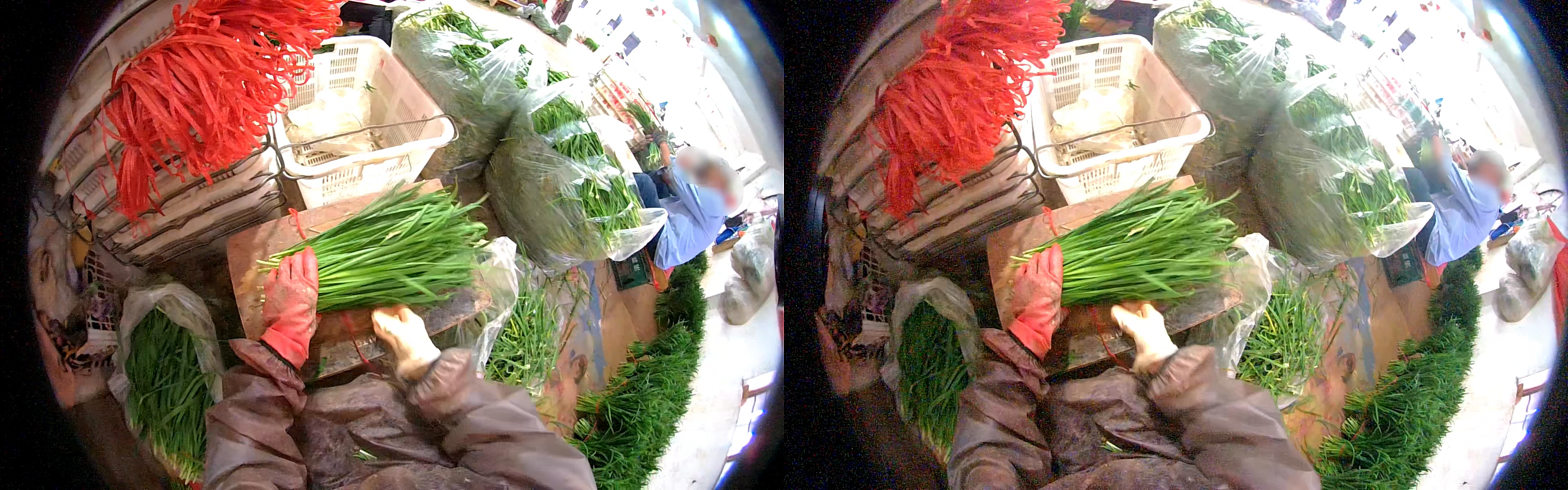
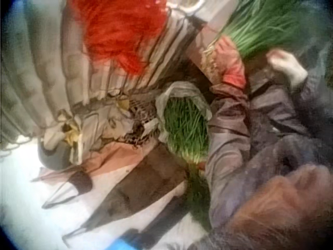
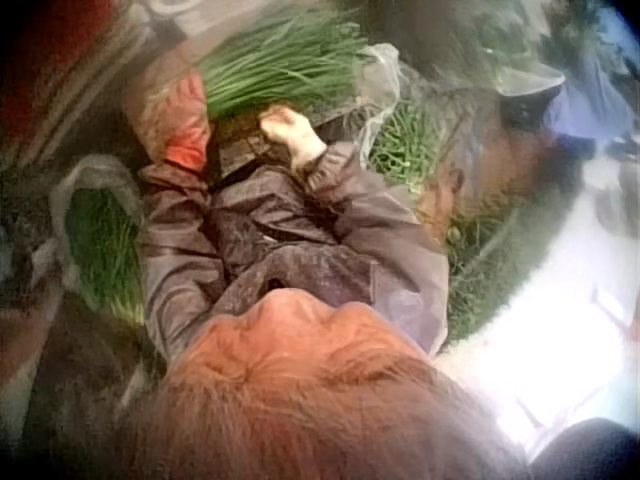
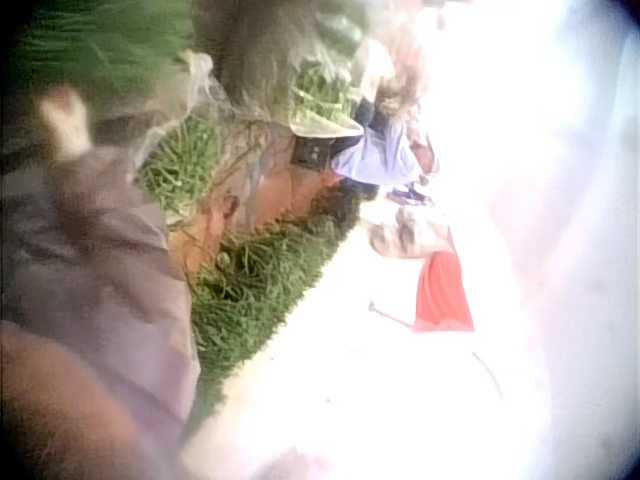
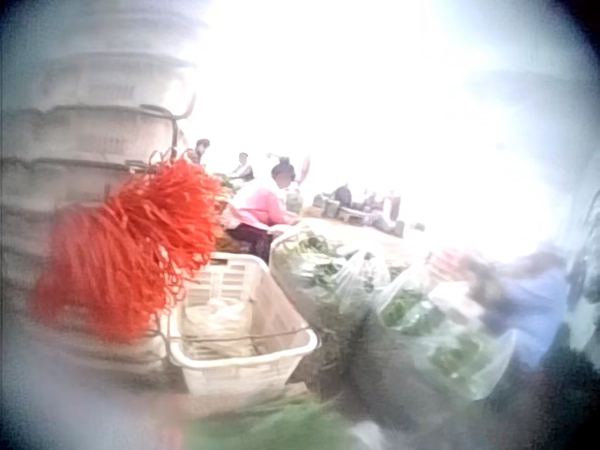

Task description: The person bundles chives by hand, picking up handfuls from a pile, aligning the stems on a wooden block, and tying them together with red plastic strips.

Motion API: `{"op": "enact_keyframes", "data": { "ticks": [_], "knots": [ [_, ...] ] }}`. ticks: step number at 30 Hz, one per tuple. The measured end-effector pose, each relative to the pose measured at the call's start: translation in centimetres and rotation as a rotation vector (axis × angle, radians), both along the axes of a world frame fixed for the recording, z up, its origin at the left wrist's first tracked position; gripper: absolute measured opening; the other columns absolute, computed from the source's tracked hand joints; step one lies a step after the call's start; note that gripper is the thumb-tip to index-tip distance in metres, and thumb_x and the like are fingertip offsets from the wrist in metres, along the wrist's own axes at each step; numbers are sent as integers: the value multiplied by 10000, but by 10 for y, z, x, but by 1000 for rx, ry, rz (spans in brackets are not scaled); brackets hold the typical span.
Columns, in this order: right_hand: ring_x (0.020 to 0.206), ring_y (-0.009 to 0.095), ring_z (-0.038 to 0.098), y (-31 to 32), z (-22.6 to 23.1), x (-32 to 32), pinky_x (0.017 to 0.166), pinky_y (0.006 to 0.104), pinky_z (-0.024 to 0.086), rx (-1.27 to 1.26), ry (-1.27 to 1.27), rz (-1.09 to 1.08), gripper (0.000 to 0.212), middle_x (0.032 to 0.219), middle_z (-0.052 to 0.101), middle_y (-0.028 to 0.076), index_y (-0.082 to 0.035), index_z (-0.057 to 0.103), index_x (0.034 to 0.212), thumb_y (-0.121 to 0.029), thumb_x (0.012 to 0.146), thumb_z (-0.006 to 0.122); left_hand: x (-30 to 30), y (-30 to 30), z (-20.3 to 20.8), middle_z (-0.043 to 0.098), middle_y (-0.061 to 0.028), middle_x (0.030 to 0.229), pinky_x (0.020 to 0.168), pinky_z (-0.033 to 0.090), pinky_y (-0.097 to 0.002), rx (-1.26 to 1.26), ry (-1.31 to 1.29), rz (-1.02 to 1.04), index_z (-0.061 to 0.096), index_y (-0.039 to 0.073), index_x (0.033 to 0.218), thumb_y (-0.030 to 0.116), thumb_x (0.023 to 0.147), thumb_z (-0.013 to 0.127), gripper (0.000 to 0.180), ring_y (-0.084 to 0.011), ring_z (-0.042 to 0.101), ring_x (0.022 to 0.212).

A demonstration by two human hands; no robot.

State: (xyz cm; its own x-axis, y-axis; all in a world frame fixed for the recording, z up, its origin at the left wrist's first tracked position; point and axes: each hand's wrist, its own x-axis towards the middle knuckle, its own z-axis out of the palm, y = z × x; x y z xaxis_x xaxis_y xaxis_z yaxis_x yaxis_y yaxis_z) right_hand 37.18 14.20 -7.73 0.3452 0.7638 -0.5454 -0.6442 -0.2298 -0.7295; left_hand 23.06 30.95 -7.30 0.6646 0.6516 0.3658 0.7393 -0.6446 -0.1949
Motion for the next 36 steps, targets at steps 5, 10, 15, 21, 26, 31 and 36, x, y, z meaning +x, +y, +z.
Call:
{"op": "enact_keyframes", "data": {
  "ticks": [5, 10, 15, 21, 26, 31, 36],
  "knots": [
    [906, 205, 633, -32, 89, 2, 815, 315, 495, 313, -1044, 542, 364, 992, 655, 84, -108, 584, 1185, -162, 838, 682, 5, -16, -2, 531, -41, 1094, 835, 475, -393, 87, 2, 43, 513, 93, 1239, 158, 818, 566, 429, -215, 533, 1035],
    [813, 298, 629, 47, 93, 65, 742, 359, 488, -228, -1302, 234, 348, 869, 666, 115, -85, 661, 947, -410, 822, 663, -1, -30, -11, 524, -80, 1166, 880, 465, -418, 162, -15, 54, 514, 83, 1247, 148, 821, 587, 436, -252, 523, 1082],
    [851, 311, 632, 78, 12, 78, 776, 377, 485, -274, -1179, 131, 496, 919, 664, 154, -58, 642, 993, -487, 755, 713, 1, -33, -12, 540, -79, 1169, 876, 465, -413, 186, -76, 30, 559, 88, 1202, 144, 829, 571, 378, -257, 527, 1072],
    [660, 232, 575, 86, -9, 74, 667, 347, 464, -165, -976, 47, 342, 703, 623, 118, -28, 643, 847, -347, 755, 727, -1, -35, -17, 548, -73, 1179, 887, 465, -402, 229, -123, 48, 565, 92, 1200, 152, 844, 566, 361, -257, 528, 1087],
    [669, 74, 527, 64, 19, 60, 624, 226, 429, 201, -600, -384, 156, 735, 626, -24, -41, 677, 834, -152, 755, 752, -3, -31, -21, 550, -84, 1165, 884, 469, -396, 224, -168, 40, 566, 80, 1195, 136, 840, 568, 359, -260, 537, 1071],
    [671, 87, 508, -52, 82, 141, 638, 237, 425, -22, -961, -695, 162, 723, 601, -13, -40, 657, 833, -174, 773, 725, -5, -29, -18, 544, -80, 1144, 842, 484, -369, 202, -138, 34, 552, 64, 1199, 109, 831, 560, 371, -249, 535, 1060],
    [782, 203, 612, -210, 75, 234, 722, 316, 480, -795, -1284, -373, 508, 851, 650, 62, -24, 539, 1180, -183, 743, 740, 0, -24, -1, 524, 5, 931, 664, 464, -303, 174, -40, 48, 544, 84, 1186, 153, 802, 565, 390, -155, 528, 850]
  ]
}}
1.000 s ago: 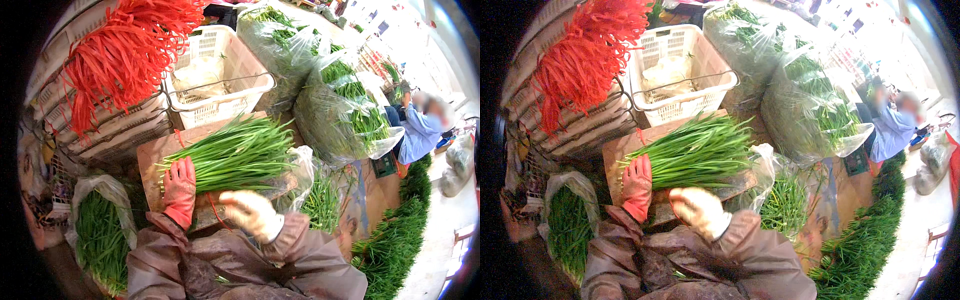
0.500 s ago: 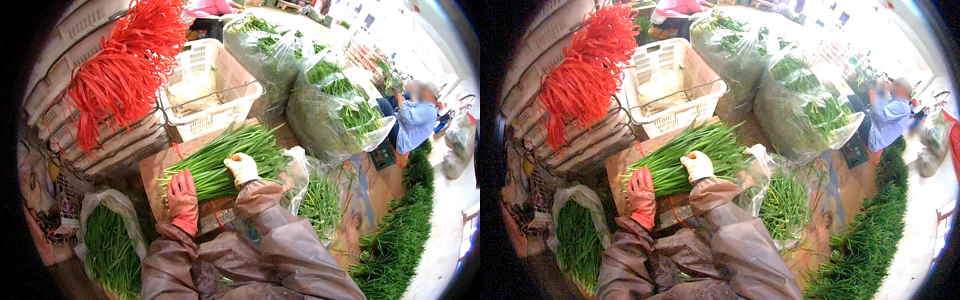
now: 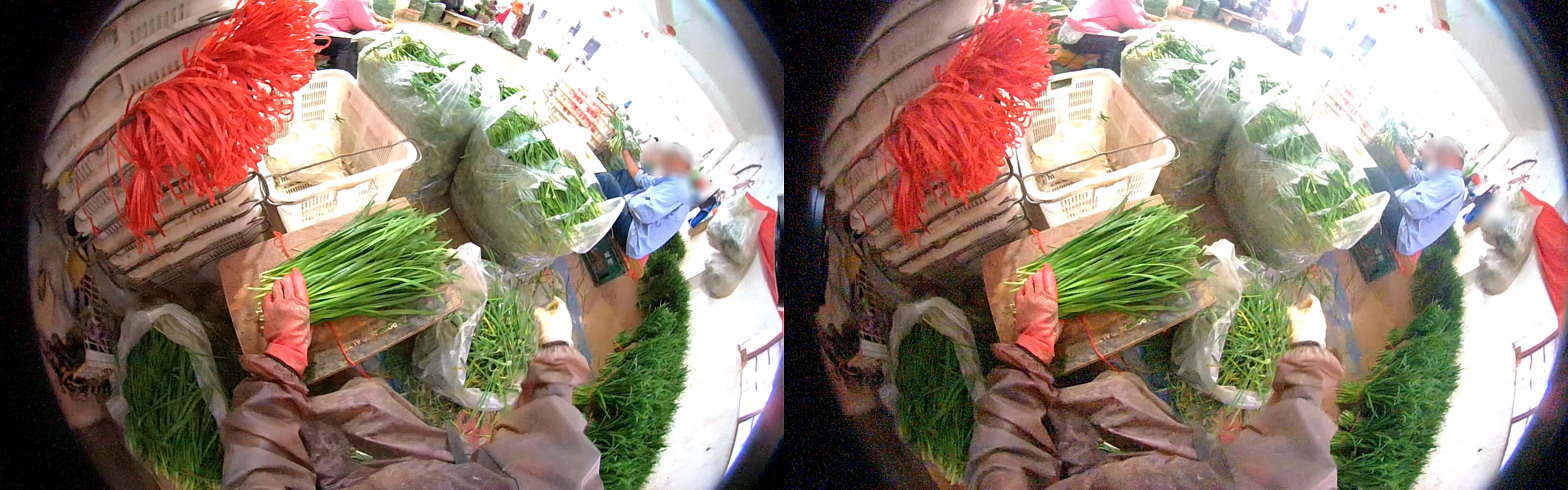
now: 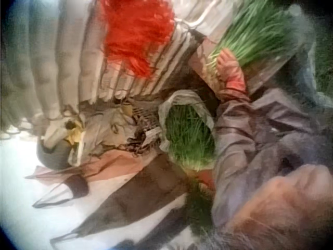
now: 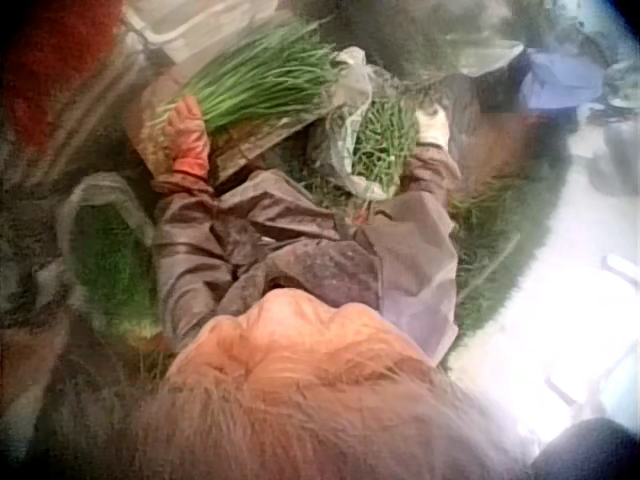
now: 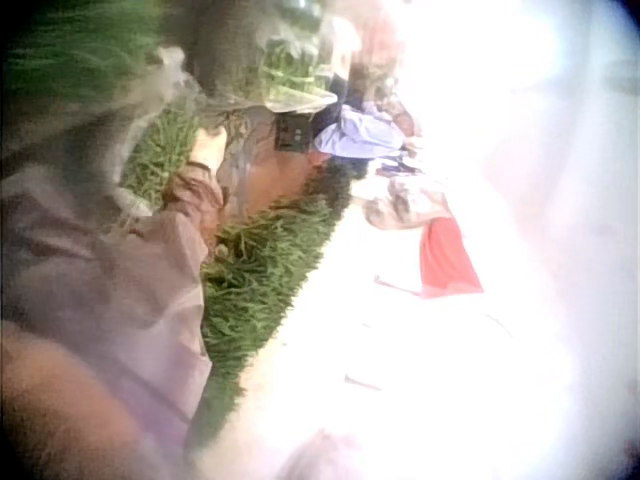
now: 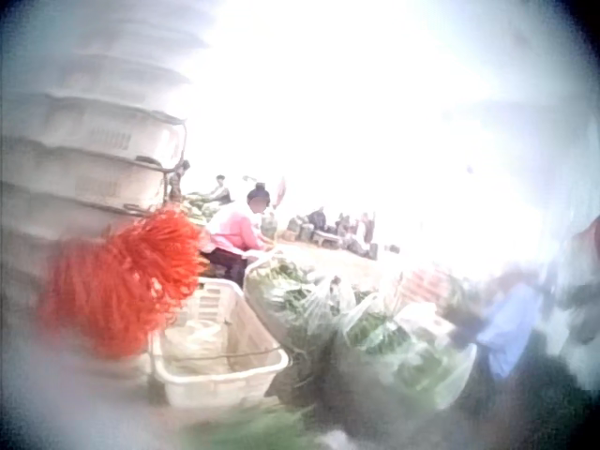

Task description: The person bundles chives by hand, picking up handfuls from a pile, aligning the stems on a wooden block, and tying them together with red plastic strips.

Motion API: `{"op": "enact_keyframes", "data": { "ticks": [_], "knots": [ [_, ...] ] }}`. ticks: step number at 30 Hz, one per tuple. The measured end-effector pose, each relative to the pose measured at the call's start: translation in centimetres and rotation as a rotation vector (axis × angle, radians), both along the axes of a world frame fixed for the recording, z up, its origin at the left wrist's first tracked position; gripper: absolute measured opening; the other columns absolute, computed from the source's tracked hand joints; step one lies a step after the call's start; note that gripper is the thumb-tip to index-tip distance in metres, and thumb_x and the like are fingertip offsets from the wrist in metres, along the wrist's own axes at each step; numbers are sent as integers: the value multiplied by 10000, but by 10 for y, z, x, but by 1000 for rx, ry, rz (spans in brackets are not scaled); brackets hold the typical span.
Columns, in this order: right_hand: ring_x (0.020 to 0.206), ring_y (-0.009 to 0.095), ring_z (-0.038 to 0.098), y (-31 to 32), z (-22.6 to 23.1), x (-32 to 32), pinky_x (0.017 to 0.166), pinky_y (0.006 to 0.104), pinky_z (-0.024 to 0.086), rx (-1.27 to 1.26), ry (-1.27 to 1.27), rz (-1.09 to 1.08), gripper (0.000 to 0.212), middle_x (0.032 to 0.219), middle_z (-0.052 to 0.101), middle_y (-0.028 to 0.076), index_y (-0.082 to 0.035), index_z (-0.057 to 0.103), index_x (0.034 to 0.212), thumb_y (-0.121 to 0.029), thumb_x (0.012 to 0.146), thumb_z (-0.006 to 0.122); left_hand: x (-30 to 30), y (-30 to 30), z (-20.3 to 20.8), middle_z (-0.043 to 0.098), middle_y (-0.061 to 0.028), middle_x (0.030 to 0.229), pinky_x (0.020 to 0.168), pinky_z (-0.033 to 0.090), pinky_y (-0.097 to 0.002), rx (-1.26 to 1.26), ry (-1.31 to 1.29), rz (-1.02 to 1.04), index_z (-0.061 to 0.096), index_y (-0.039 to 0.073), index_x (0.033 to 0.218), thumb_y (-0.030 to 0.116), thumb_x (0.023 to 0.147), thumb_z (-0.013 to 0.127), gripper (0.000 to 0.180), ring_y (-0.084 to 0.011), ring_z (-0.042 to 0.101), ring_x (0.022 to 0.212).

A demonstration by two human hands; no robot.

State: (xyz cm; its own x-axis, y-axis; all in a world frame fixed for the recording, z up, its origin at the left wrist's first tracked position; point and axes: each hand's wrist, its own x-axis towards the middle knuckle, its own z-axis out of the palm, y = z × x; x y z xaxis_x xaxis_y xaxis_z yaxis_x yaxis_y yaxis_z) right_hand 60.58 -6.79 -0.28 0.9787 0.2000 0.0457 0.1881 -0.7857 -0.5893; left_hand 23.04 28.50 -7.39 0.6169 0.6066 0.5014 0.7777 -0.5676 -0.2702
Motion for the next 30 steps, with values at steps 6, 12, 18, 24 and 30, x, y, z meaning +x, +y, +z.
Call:
{"op": "enact_keyframes", "data": {
  "ticks": [6, 12, 18, 24, 30],
  "knots": [
    [1112, 353, 540, 162, 48, -163, 955, 423, 425, 18, -539, 1161, 936, 1192, 564, 172, -32, 466, 1290, -140, 445, 852, -2, 10, -11, 511, 17, 883, 606, 458, -328, -110, -1, 12, 540, 95, 1164, 175, 818, 535, 355, -131, 529, 825],
    [1396, 263, 215, 303, -48, -262, 1130, 476, 160, -506, -532, 1315, 1154, 1512, 234, 86, -88, 171, 1454, -378, 550, 826, -27, 9, 27, 486, -84, 1190, 873, 448, -338, -464, -125, -238, 409, 37, 1331, 264, 783, 649, 641, -228, 490, 1121],
    [1379, 274, 238, 300, -55, -261, 1111, 507, 157, -262, -448, 1406, 1274, 1485, 270, 77, -124, 198, 1451, -391, 409, 879, -142, 79, -21, 296, -83, 1475, 1100, 276, -385, -1434, -2091, -606, 246, 46, 1448, 444, 927, 509, 706, -239, 313, 1340],
    [1373, 296, 244, 298, -45, -265, 1102, 517, 173, -254, -524, 1422, 1278, 1483, 273, 76, -126, 218, 1448, -381, 386, 881, -68, 86, -42, 248, -111, 1506, 1112, 244, -351, -1522, -1756, -642, 279, 24, 1435, 458, 1006, 246, 612, -234, 282, 1361],
    [1381, 315, 221, 309, -43, -265, 1096, 523, 183, -327, -449, 1481, 1265, 1491, 250, 91, -122, 210, 1444, -372, 402, 884, -79, 47, 16, 412, -144, 1412, 1086, 276, -319, -1225, -1353, -416, 416, -10, 1351, 337, 996, 375, 498, -236, 374, 1311]
  ]
}}
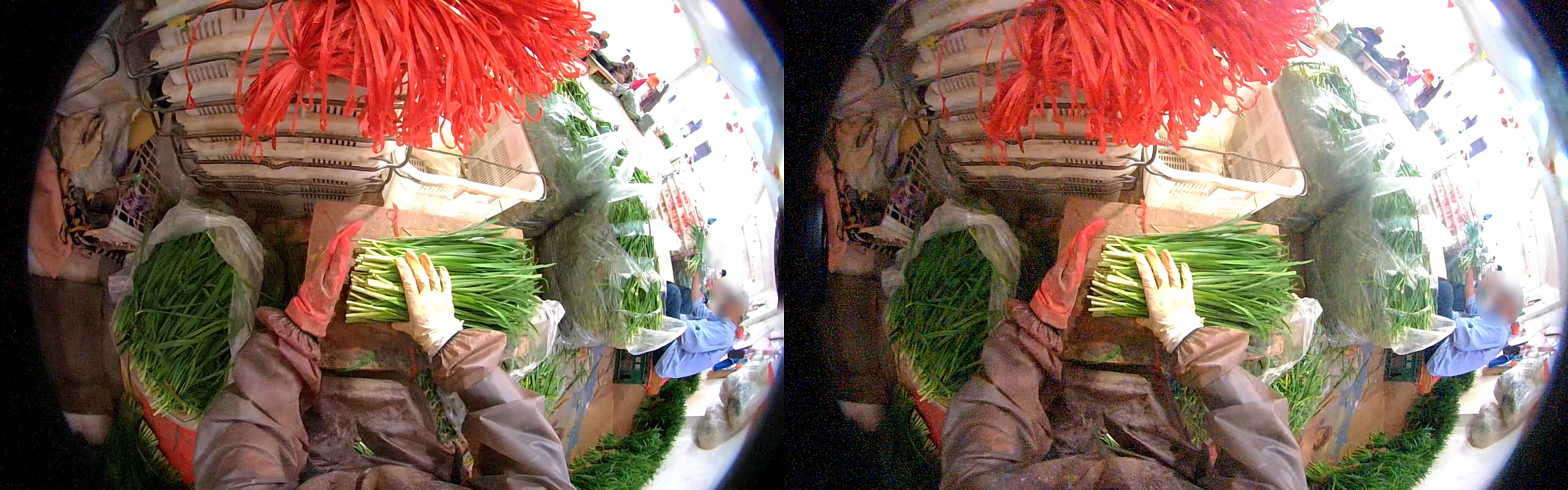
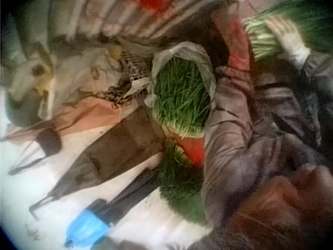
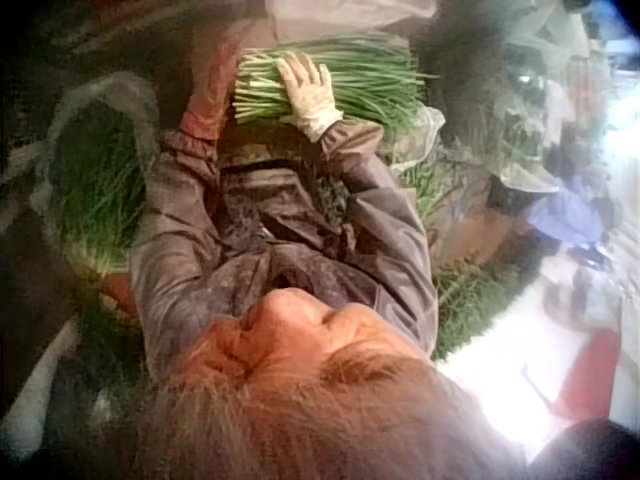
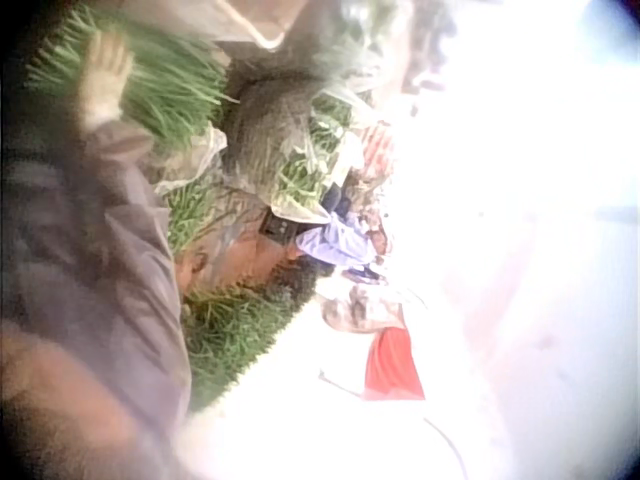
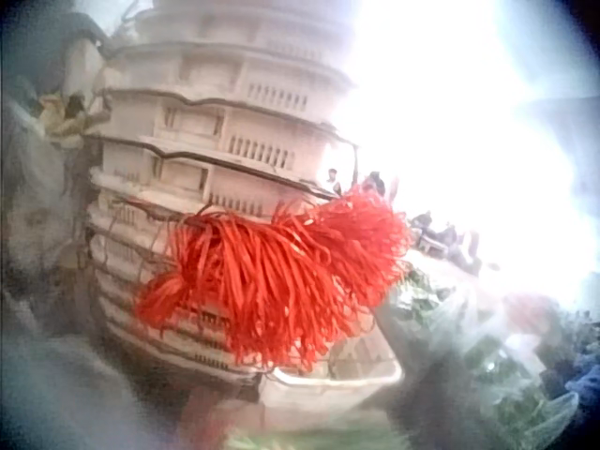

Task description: The person bundles chives by hand, picking up handfuls from a pile, aligning the stems on a wooden block, and tying them together with red plastic strips.

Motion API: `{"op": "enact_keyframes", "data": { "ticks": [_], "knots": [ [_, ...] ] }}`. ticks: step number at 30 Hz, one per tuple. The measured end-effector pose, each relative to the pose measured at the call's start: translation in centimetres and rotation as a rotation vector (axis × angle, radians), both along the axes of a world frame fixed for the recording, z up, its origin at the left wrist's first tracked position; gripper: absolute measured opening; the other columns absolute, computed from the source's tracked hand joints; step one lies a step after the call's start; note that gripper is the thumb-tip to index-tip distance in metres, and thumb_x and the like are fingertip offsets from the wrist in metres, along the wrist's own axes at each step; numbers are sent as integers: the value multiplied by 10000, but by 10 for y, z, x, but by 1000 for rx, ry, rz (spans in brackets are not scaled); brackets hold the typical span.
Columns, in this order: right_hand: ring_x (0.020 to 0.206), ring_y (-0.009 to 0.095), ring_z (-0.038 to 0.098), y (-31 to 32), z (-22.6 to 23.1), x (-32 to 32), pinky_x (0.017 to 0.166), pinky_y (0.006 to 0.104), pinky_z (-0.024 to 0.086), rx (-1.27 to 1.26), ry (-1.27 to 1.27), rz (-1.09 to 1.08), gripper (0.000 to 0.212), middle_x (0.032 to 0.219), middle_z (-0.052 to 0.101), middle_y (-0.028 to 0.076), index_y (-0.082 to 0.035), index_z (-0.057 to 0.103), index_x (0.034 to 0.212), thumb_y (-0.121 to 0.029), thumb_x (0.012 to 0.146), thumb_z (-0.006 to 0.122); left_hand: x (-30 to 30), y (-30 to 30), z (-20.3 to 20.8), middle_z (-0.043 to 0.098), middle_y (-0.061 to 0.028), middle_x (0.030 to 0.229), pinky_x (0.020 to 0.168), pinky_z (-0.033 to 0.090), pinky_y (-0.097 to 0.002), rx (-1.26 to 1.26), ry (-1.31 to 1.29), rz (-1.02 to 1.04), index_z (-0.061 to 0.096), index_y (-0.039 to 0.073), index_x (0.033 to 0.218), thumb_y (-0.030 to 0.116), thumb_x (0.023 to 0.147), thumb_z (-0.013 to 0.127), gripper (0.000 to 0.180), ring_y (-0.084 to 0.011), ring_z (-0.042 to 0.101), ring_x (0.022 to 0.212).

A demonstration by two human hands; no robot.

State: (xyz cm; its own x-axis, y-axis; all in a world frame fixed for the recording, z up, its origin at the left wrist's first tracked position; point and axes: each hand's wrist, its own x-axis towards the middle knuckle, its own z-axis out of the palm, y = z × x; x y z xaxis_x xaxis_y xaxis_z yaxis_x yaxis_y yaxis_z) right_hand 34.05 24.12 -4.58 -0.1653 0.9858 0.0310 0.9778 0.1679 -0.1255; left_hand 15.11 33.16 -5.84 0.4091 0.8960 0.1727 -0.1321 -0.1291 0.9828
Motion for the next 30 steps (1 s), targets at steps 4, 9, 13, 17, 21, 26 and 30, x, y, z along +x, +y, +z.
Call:
{"op": "enact_keyframes", "data": {
  "ticks": [4, 9, 13, 17, 21, 26, 30],
  "knots": [
    [1383, 320, 215, 4, 3, -5, 1095, 524, 187, -23, 26, 25, 1283, 1494, 240, 100, -104, 193, 1448, -386, 402, 882, 2, -29, 38, 399, -178, 1404, 1100, 266, -381, 497, 444, 3, 509, 9, 1260, 170, 871, 578, 427, -330, 332, 1333],
    [1370, 353, 230, 2, 12, 1, 1090, 522, 206, 4, 93, 59, 1302, 1479, 257, 141, -64, 185, 1447, -366, 392, 885, 22, -35, 17, 353, -210, 1417, 1104, 263, -431, 599, 723, 34, 564, 28, 1190, 88, 782, 604, 415, -379, 294, 1339],
    [1371, 354, 225, 4, 11, 6, 1107, 495, 210, -11, 138, 85, 1256, 1476, 259, 143, -61, 199, 1438, -327, 420, 886, 23, -39, 34, 363, -214, 1404, 1091, 285, -408, 664, 817, 28, 581, -1, 1068, 100, 787, 614, 300, -383, 321, 1323],
    [1384, 330, 205, 0, -4, 6, 1116, 513, 177, 70, 57, 70, 1244, 1492, 242, 106, -96, 173, 1454, -355, 458, 873, 20, -38, 21, 412, -205, 1363, 1027, 366, -410, 627, 728, 43, 586, -26, 902, 106, 806, 587, 163, -383, 391, 1271],
    [1382, 353, 195, -2, 18, 12, 1098, 567, 159, -76, -44, 7, 1249, 1492, 229, 121, -144, 166, 1464, -391, 462, 868, 11, -31, 10, 434, -191, 1342, 973, 412, -384, 553, 683, 2, 557, -40, 838, 63, 803, 574, 109, -358, 466, 1208],
    [1367, 334, 235, 6, 24, 23, 1095, 573, 167, -157, -50, 18, 1235, 1430, 329, 110, -154, 185, 1453, -377, 456, 878, -1, -32, 4, 447, -204, 1331, 972, 406, -390, 619, 615, 3, 527, -26, 861, 110, 832, 574, 147, -375, 471, 1190],
    [1306, 327, 337, 12, 19, 31, 1090, 528, 206, -131, 22, 29, 1182, 1318, 422, 130, -121, 258, 1410, -351, 436, 886, 2, -40, 53, 426, -177, 1363, 1054, 326, -433, 736, 782, 52, 540, -4, 1094, 244, 788, 653, 410, -365, 427, 1245]
  ]
}}
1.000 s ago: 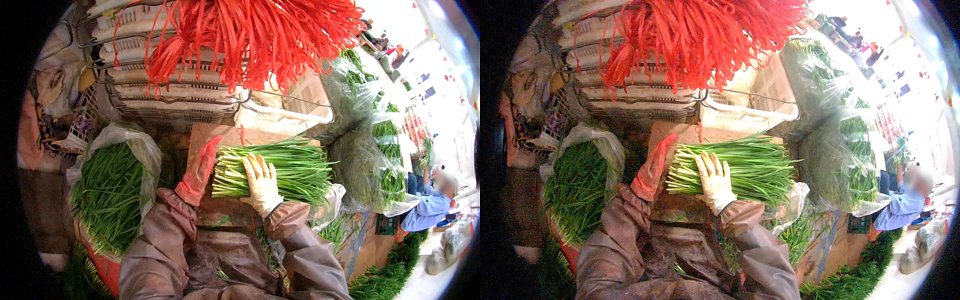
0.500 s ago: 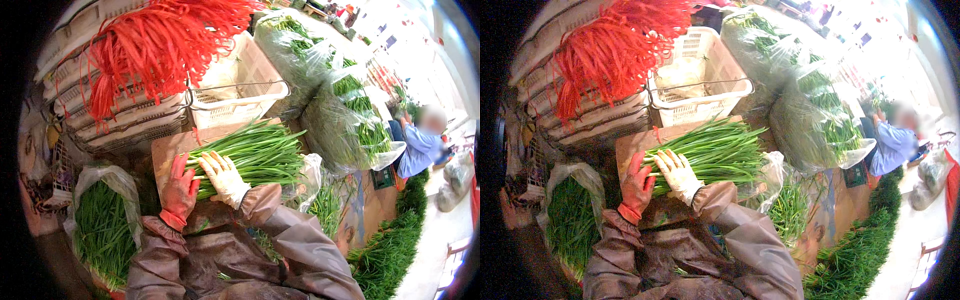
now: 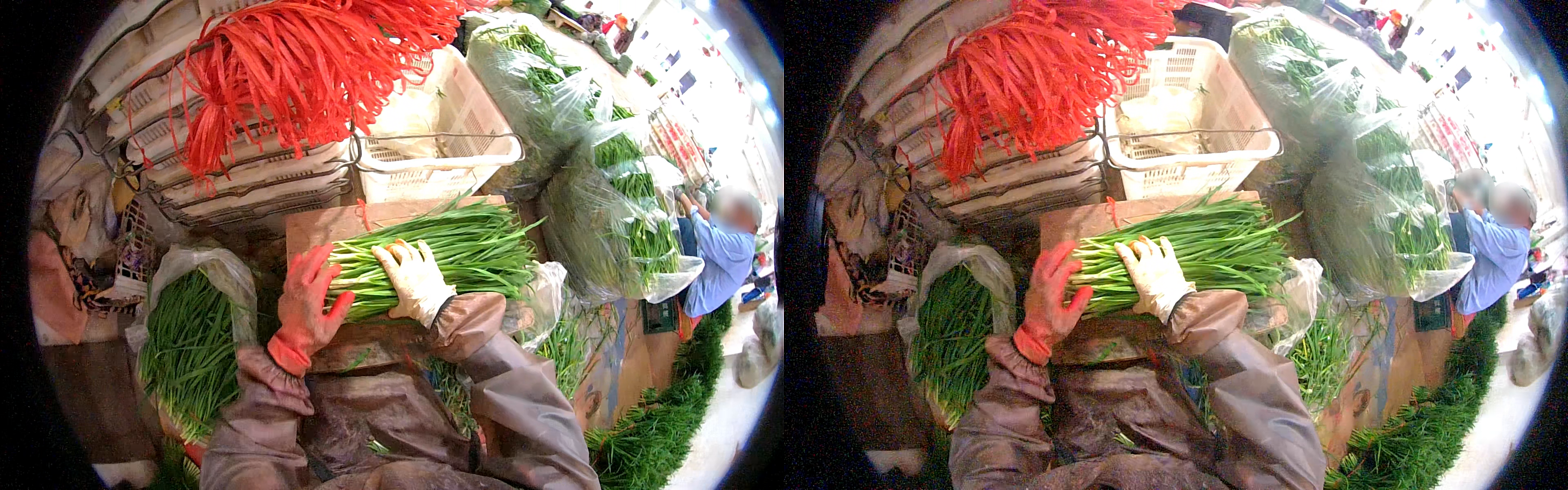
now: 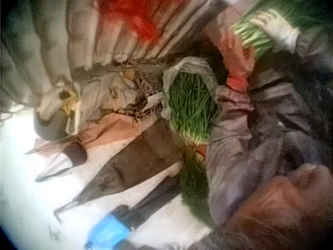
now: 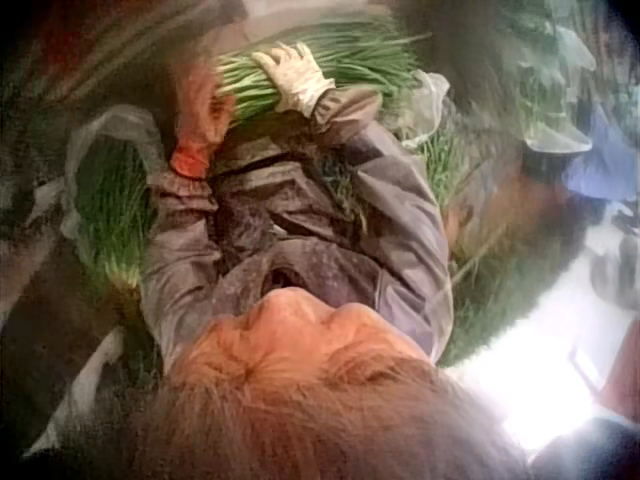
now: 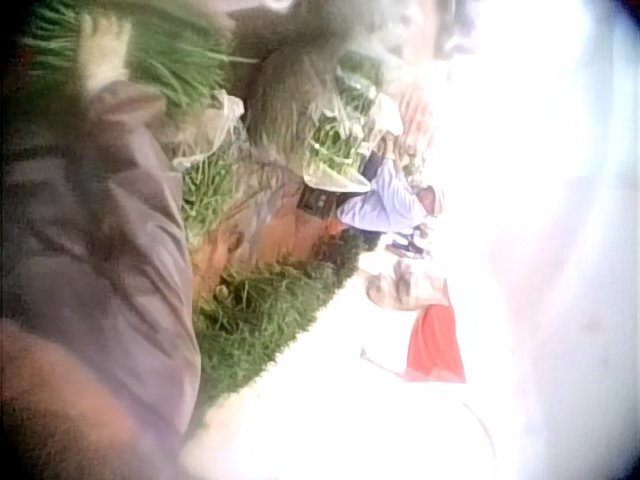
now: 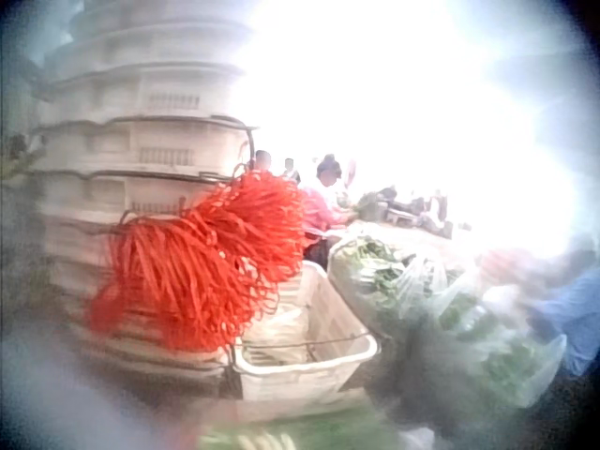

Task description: The person bundles chives by hand, picking up handfuls from a pile, aligning the stems on a wooden block, and tying them together with red plastic strips.

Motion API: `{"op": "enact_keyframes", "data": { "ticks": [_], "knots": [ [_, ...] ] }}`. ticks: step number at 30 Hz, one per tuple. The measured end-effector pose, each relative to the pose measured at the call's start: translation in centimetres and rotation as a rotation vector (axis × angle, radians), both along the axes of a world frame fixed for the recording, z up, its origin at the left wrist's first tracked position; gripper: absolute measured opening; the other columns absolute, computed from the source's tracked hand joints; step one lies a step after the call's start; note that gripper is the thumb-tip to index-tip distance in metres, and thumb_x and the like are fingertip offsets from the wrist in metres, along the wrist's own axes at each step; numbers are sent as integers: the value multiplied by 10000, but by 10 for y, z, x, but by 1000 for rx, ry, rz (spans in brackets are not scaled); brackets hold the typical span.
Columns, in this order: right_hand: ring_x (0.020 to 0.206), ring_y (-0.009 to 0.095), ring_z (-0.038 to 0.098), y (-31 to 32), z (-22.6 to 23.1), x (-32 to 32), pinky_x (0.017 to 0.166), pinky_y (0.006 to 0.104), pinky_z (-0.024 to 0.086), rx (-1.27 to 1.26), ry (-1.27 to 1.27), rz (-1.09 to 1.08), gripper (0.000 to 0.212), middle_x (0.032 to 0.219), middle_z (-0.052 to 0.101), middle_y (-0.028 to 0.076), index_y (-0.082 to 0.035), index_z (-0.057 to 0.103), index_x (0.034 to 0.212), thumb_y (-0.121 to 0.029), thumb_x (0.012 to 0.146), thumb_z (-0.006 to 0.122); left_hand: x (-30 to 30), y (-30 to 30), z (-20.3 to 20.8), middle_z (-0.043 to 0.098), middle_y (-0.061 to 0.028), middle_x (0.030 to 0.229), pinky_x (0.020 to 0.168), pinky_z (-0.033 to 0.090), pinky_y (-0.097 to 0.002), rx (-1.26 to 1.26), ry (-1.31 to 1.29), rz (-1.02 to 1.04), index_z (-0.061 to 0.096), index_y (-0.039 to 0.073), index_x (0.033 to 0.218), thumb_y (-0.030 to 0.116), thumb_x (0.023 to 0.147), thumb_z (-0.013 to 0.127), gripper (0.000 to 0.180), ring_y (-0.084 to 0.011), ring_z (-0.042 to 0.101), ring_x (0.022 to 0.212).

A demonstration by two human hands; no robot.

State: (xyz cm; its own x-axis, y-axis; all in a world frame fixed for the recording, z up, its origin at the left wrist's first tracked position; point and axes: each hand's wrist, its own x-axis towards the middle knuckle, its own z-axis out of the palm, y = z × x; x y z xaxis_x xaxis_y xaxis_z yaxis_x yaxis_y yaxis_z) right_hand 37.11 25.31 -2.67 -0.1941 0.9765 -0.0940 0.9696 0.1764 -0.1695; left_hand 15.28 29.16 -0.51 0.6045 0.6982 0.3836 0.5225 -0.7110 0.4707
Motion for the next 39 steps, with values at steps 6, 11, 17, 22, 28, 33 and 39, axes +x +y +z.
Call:
{"op": "enact_keyframes", "data": {
  "ticks": [6, 11, 17, 22, 28, 33, 39],
  "knots": [
    [1201, 338, 412, 13, -22, 6, 1044, 454, 284, 94, 140, 73, 1165, 1233, 448, 162, -90, 309, 1391, -322, 401, 879, 45, -31, 17, 401, -134, 1412, 1099, 269, -452, 284, 342, -50, 452, 27, 1311, 328, 766, 621, 645, -319, 382, 1304],
    [1177, 356, 471, 21, 22, 38, 1003, 414, 371, -62, 406, 239, 802, 1265, 493, 196, -50, 459, 1277, -255, 587, 812, 76, -19, -73, 400, -126, 1417, 1088, 306, -415, 502, 364, 152, 418, 22, 1334, 188, 845, 443, 517, -281, 384, 1309],
    [753, 243, 612, 92, -10, 25, 670, 349, 486, 239, 508, 174, 223, 889, 642, 104, -74, 625, 1063, -74, 841, 603, 75, -17, -62, 445, -158, 1355, 1076, 310, -426, 382, 372, 93, 440, -8, 1304, 171, 839, 469, 498, -318, 400, 1284],
    [657, 141, 584, 124, -65, 17, 598, 300, 464, -225, 554, 119, 185, 716, 637, 53, -70, 677, 1015, -124, 868, 578, 78, -22, -72, 418, -130, 1395, 1113, 262, -405, 396, 336, 243, 442, 12, 1318, 167, 868, 424, 477, -280, 369, 1328],
    [805, 229, 651, 116, -84, 20, 751, 323, 493, -535, 568, 55, 213, 832, 680, 132, -66, 683, 990, -99, 791, 615, 65, -35, -63, 412, -115, 1409, 1107, 270, -395, 393, 288, 211, 458, 48, 1323, 170, 854, 438, 486, -301, 369, 1326],
    [831, 244, 652, 87, -95, 14, 782, 323, 491, -418, 728, -30, 214, 856, 677, 149, -62, 684, 976, -103, 775, 622, 58, -42, -62, 484, -144, 1315, 1005, 398, -383, 334, 229, 190, 485, 23, 1279, 131, 834, 521, 460, -297, 471, 1216],
    [931, 315, 615, 56, 1, 14, 803, 361, 494, 0, 168, -188, 326, 1000, 648, 125, -98, 621, 1085, -189, 775, 665, 68, -10, -57, 557, -131, 1042, 835, 468, -347, 259, 440, 158, 458, -43, 1229, 163, 803, 594, 492, -259, 553, 982]
  ]
}}
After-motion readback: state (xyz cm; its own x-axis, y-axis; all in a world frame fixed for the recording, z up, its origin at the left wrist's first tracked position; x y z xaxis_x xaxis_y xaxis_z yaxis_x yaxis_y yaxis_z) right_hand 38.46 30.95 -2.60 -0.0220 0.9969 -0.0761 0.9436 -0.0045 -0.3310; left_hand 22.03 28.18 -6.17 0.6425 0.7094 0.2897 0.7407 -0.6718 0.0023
